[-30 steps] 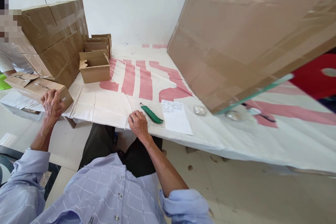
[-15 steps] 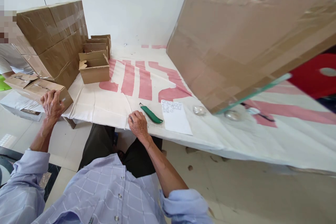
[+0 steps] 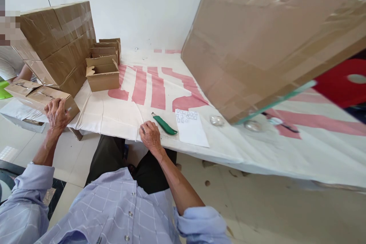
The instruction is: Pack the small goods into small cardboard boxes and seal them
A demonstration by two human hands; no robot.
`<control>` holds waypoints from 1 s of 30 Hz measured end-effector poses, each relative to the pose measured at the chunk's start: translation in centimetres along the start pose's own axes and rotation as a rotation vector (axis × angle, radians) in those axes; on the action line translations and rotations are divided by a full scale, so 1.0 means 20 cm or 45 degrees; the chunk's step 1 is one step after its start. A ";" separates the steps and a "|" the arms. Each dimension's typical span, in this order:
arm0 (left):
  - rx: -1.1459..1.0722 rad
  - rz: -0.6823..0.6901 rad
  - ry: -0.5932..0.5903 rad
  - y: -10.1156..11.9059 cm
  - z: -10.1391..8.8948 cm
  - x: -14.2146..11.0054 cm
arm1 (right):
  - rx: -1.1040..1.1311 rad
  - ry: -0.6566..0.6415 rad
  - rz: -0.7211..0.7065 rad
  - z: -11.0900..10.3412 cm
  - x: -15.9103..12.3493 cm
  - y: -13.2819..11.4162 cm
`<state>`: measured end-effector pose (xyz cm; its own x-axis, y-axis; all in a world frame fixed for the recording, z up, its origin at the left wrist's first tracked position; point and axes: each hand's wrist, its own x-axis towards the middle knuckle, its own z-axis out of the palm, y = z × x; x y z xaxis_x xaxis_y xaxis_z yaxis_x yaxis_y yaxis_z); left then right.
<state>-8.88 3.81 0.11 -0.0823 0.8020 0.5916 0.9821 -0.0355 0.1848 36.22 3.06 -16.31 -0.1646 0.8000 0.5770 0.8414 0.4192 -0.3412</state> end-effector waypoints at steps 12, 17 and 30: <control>-0.015 -0.022 -0.024 0.00 0.00 0.00 | 0.001 -0.001 -0.010 0.00 0.00 0.00; 0.044 -0.024 -0.039 0.00 0.00 0.00 | 0.020 0.017 -0.003 0.00 0.00 0.00; -0.016 -0.017 -0.002 0.01 0.00 -0.01 | 0.031 0.025 0.009 -0.01 0.00 -0.01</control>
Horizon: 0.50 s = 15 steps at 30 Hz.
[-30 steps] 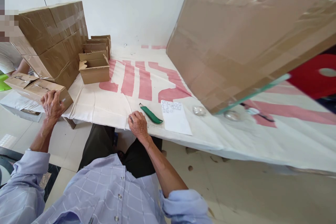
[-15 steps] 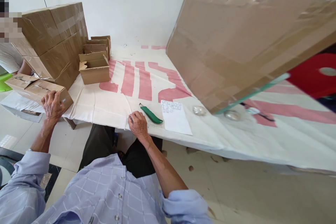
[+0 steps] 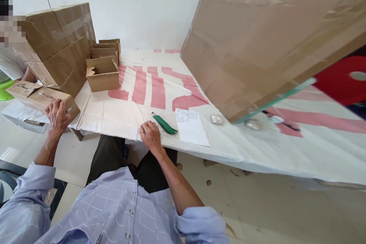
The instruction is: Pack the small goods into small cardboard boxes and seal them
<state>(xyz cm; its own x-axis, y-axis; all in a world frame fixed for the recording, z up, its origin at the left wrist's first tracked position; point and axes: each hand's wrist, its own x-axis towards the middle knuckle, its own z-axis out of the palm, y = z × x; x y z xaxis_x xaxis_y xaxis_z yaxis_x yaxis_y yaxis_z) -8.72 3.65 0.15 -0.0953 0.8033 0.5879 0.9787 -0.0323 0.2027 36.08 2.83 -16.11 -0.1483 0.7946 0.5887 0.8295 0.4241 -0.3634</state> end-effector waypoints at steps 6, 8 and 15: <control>0.027 0.010 -0.008 0.00 0.00 0.00 | 0.005 0.001 0.011 -0.01 -0.01 -0.01; 0.028 0.007 -0.004 0.00 0.00 0.00 | 0.011 0.006 0.005 -0.01 -0.01 -0.01; 0.003 -0.017 0.002 0.00 -0.01 0.00 | 0.024 0.015 0.010 0.00 -0.01 -0.01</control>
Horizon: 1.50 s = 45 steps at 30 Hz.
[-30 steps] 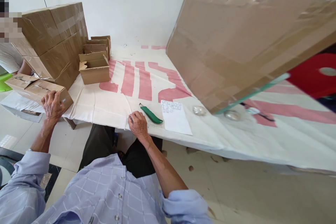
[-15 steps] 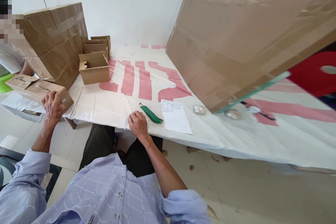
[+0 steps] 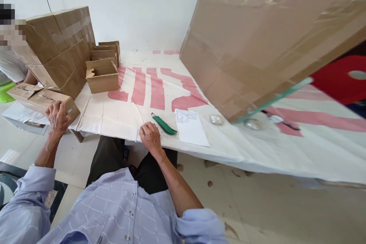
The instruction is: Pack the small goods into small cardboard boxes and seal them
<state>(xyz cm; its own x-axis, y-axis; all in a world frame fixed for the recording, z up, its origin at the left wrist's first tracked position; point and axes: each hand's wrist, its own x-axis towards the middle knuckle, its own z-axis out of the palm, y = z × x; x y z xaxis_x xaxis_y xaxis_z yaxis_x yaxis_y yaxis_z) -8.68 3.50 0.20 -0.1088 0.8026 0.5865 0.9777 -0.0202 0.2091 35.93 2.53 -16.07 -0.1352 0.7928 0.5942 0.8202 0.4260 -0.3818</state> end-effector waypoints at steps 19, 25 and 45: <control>-0.018 0.023 0.053 -0.01 0.01 -0.01 | -0.022 -0.003 0.013 0.00 -0.01 0.01; 0.006 0.028 0.043 -0.02 0.02 0.00 | -0.036 0.021 0.006 0.01 -0.02 0.01; 0.017 0.036 0.048 -0.02 0.02 -0.03 | -0.001 0.105 -0.006 0.02 -0.05 0.01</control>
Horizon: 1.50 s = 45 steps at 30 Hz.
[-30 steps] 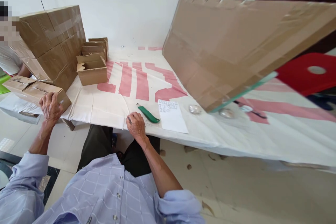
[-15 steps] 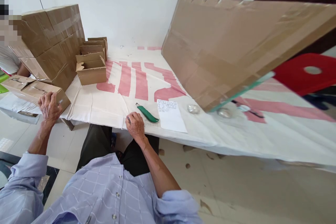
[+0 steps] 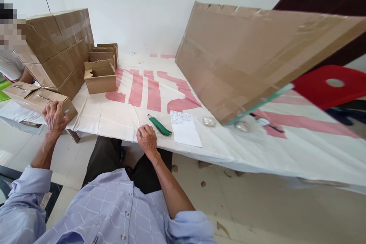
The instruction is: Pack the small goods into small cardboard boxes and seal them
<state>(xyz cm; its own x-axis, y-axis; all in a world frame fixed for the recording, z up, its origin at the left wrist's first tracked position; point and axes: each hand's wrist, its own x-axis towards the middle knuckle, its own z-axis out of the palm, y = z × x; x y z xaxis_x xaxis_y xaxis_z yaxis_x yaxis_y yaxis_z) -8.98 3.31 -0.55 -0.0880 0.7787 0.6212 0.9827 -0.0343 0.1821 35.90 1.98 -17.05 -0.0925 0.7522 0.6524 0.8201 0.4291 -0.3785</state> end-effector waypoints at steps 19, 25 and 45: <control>-0.023 0.006 -0.007 0.02 -0.01 -0.01 | 0.008 0.004 0.008 0.00 -0.01 -0.01; -0.015 -0.012 -0.012 0.02 -0.01 -0.01 | -0.005 0.005 0.008 -0.01 -0.01 -0.02; -0.002 -0.020 -0.022 0.04 -0.02 0.00 | -0.017 0.028 0.012 -0.02 -0.01 -0.04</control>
<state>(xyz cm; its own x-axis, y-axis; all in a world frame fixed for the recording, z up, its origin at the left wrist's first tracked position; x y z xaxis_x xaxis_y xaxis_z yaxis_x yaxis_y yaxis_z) -8.30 2.95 -0.15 -0.1003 0.7898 0.6051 0.9810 -0.0231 0.1927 35.43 1.33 -16.68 -0.0724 0.7447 0.6635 0.8284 0.4154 -0.3759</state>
